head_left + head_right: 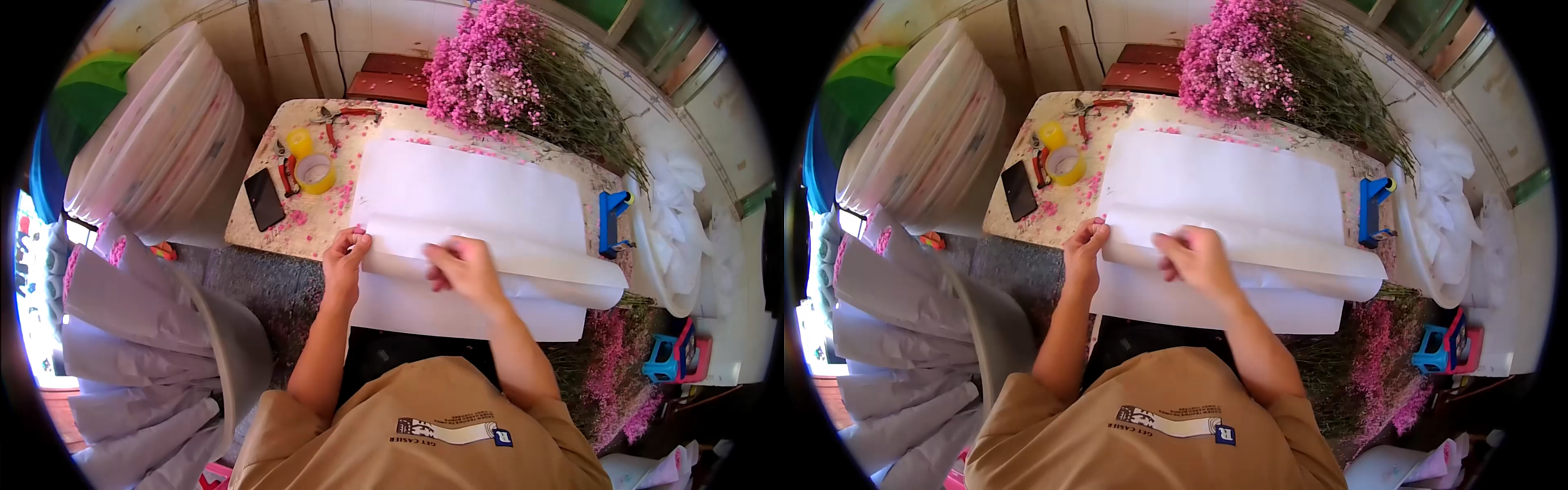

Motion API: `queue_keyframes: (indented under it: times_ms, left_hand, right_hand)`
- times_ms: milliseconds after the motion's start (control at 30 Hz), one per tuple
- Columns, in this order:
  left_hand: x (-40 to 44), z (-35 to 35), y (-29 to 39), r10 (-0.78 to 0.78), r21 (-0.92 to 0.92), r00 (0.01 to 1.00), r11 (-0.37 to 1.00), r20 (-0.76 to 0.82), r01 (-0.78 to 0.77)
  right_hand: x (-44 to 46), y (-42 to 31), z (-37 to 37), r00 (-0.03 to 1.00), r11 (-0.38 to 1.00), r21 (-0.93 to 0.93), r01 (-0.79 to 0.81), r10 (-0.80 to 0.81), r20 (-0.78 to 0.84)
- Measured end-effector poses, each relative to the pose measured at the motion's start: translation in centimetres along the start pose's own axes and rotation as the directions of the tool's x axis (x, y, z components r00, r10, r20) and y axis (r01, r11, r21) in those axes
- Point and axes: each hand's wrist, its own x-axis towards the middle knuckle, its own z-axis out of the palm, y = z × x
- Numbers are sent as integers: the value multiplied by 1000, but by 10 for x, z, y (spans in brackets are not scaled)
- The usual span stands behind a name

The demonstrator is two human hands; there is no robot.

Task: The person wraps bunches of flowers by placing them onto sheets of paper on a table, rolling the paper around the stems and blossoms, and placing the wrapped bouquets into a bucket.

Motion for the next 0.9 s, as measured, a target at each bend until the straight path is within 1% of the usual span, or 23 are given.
queue_keyframes:
  times_ms: [67,100,133,167,200,233,267,333,367,433,467,500,533,567,633,667,700,733,767,800,833,867,900]
  left_hand:
    - [5,-3,-8,45,-72,999,996,20,-44]
    - [6,-3,-10,48,-75,999,996,13,-47]
    - [7,-3,-13,46,-95,999,994,16,-44]
    - [8,-3,-15,45,-118,999,992,18,-42]
    - [9,-3,-17,64,-113,998,992,20,-62]
    - [9,-5,-18,62,-119,998,991,22,-59]
    - [10,-6,-19,59,-98,998,994,20,-56]
    - [12,-5,-20,54,-81,998,995,23,-52]
    - [12,-5,-20,43,-76,999,996,17,-42]
    - [10,-5,-20,23,-59,999,998,28,-21]
    - [10,-5,-20,26,-95,999,995,34,-23]
    - [10,-5,-19,29,-129,999,991,43,-23]
    - [11,-8,-23,84,-117,995,990,54,-77]
    - [9,-7,-22,79,-102,993,992,82,-71]
    - [5,-7,-18,44,-39,999,998,17,-43]
    - [11,-15,-25,83,4,996,997,27,-83]
    - [16,-24,-28,136,76,989,987,62,-140]
    - [11,-23,-16,95,132,992,986,88,-106]
    - [5,-20,-5,234,372,964,890,124,-264]
    - [7,-23,-10,243,403,968,881,62,-247]
    - [15,-35,-16,357,466,929,808,97,-359]
    - [6,-16,-1,463,627,869,629,173,-460]
    - [-9,5,21,550,744,793,408,263,-529]
  right_hand:
    - [21,-8,36,999,999,-52,-9,11,42]
    - [35,-5,46,1000,946,-324,-20,27,17]
    - [43,-1,52,999,819,-572,-34,32,-13]
    - [47,2,54,1000,814,-580,-27,28,-7]
    - [49,4,53,995,634,-770,73,-102,11]
    - [49,6,50,974,401,-905,143,-219,56]
    - [46,6,47,974,395,-908,138,-222,52]
    - [34,2,39,984,305,-941,147,-139,109]
    - [31,-3,38,985,302,-943,142,-140,104]
    - [23,-7,37,948,245,-946,214,-287,140]
    - [28,-6,40,951,266,-945,192,-286,113]
    - [41,-7,45,913,305,-917,257,-387,127]
    - [53,-9,47,863,331,-887,322,-488,132]
    - [61,-12,47,865,348,-888,301,-492,100]
    - [76,-20,39,927,334,-909,249,-355,123]
    - [86,-18,26,927,349,-910,225,-365,89]
    - [97,-11,10,932,381,-892,242,-347,104]
    - [102,-8,-10,937,413,-876,250,-331,112]
    - [99,-8,-38,939,427,-881,203,-339,52]
    - [89,-6,-73,966,474,-846,246,-185,178]
    - [78,-4,-106,949,531,-799,282,-33,312]
    - [71,-1,-136,917,558,-797,229,152,370]
    - [65,4,-155,931,567,-800,197,148,334]
